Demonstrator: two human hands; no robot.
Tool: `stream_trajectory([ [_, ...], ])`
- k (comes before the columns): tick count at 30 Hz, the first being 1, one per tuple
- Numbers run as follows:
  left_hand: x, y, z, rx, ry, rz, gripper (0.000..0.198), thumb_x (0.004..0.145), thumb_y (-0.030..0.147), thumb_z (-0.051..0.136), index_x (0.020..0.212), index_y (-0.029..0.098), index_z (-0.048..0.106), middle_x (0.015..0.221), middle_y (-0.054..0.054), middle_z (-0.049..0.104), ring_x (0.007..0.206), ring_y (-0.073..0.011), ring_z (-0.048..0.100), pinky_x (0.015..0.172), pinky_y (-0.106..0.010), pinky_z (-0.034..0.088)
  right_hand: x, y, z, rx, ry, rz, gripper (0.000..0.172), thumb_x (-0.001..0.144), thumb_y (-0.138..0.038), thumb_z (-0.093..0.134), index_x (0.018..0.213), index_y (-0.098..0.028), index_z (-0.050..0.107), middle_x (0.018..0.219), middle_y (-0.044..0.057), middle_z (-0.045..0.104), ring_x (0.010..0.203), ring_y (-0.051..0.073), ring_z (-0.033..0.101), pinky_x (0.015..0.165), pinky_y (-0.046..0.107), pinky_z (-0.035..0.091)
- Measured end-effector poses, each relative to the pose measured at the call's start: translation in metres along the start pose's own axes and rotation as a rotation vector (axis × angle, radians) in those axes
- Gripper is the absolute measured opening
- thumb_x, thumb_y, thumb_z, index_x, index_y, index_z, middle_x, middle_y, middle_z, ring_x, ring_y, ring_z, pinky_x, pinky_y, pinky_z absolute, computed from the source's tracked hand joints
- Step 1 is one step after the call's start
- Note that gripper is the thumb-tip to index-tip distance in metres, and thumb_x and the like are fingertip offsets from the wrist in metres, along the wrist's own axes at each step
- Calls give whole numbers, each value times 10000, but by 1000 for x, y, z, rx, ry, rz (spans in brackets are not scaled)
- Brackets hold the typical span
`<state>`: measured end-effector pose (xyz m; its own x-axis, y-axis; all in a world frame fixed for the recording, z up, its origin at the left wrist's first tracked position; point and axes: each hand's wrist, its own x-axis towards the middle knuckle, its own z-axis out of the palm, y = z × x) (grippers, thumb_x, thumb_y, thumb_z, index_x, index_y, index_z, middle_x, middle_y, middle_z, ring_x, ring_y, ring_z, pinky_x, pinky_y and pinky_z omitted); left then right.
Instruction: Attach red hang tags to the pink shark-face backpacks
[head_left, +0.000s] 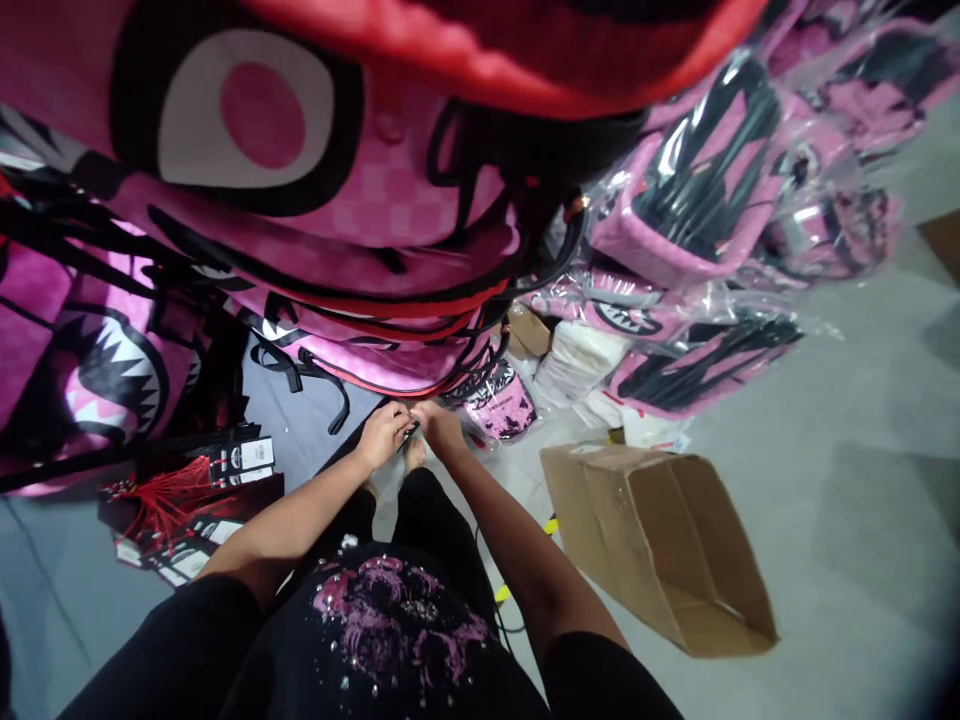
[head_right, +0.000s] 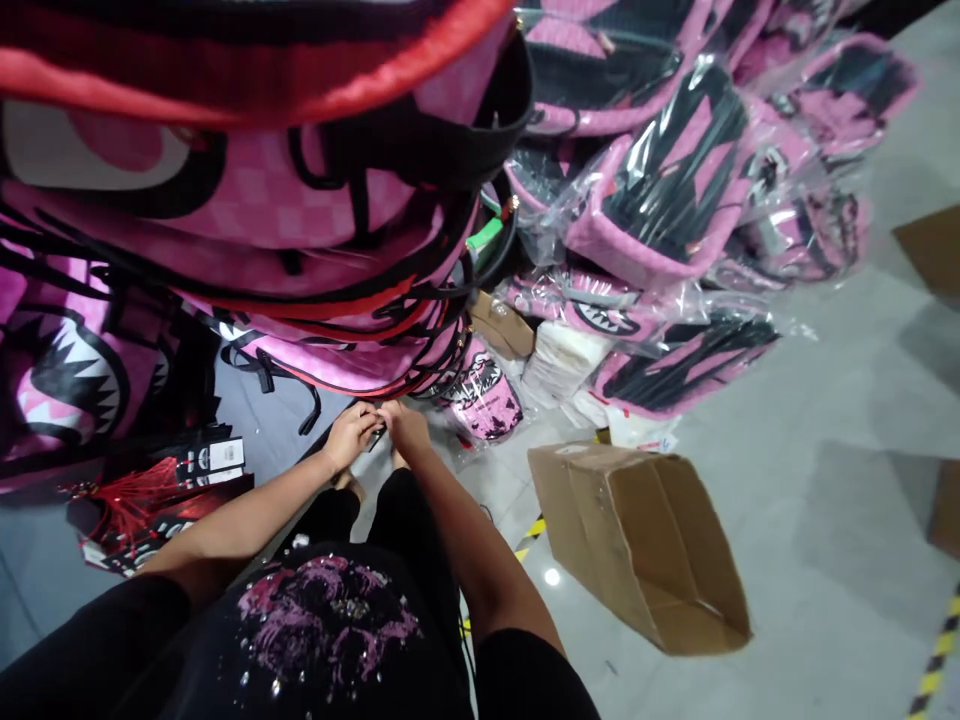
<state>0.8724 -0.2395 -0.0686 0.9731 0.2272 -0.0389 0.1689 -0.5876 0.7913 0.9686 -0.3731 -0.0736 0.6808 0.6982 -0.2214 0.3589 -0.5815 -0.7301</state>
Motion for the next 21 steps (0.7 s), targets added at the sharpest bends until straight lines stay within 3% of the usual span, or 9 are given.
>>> stream_trajectory([
  [5, -3, 11, 4, 154, 86, -28, 221, 936, 316, 531, 910, 232, 734, 1004, -67, 662, 983, -208, 518, 876, -381, 355, 8, 11, -21, -252, -207, -136, 237, 974, -244, 452, 900, -186, 670, 913, 70, 687, 827, 166, 603, 655, 219, 382],
  [10, 3, 26, 23, 212, 290, -270, 246, 942, 309, 511, 975, 231, 743, 984, -91, 655, 991, -242, 490, 822, -389, 348, 16, 26, -45, -375, -360, -276, 265, 941, -162, 433, 962, -189, 696, 946, 86, 686, 848, 190, 606, 719, 238, 415],
  [13, 3, 31, 34, 179, 383, -395, 262, 941, 329, 509, 938, 219, 746, 973, -104, 650, 1006, -260, 483, 852, -411, 353, 20, 35, -55, -369, -443, -344, 350, 895, -108, 433, 1132, -208, 670, 1053, 85, 684, 885, 193, 621, 775, 248, 441],
  [17, -2, 35, 44, 36, 399, -423, 181, 910, 281, 563, 927, 224, 735, 973, -73, 678, 959, -208, 548, 877, -355, 404, 23, 41, -62, -280, -527, -418, 443, 872, -117, 434, 1255, -249, 614, 1150, 62, 676, 953, 187, 629, 831, 254, 464],
  [21, 3, 38, 56, -159, 414, -422, 165, 896, 233, 558, 885, 186, 716, 898, -36, 706, 817, -141, 625, 764, -256, 468, 18, 42, -62, -153, -502, -408, 363, 941, -222, 345, 1113, -210, 665, 902, 49, 712, 768, 168, 645, 762, 264, 493],
])
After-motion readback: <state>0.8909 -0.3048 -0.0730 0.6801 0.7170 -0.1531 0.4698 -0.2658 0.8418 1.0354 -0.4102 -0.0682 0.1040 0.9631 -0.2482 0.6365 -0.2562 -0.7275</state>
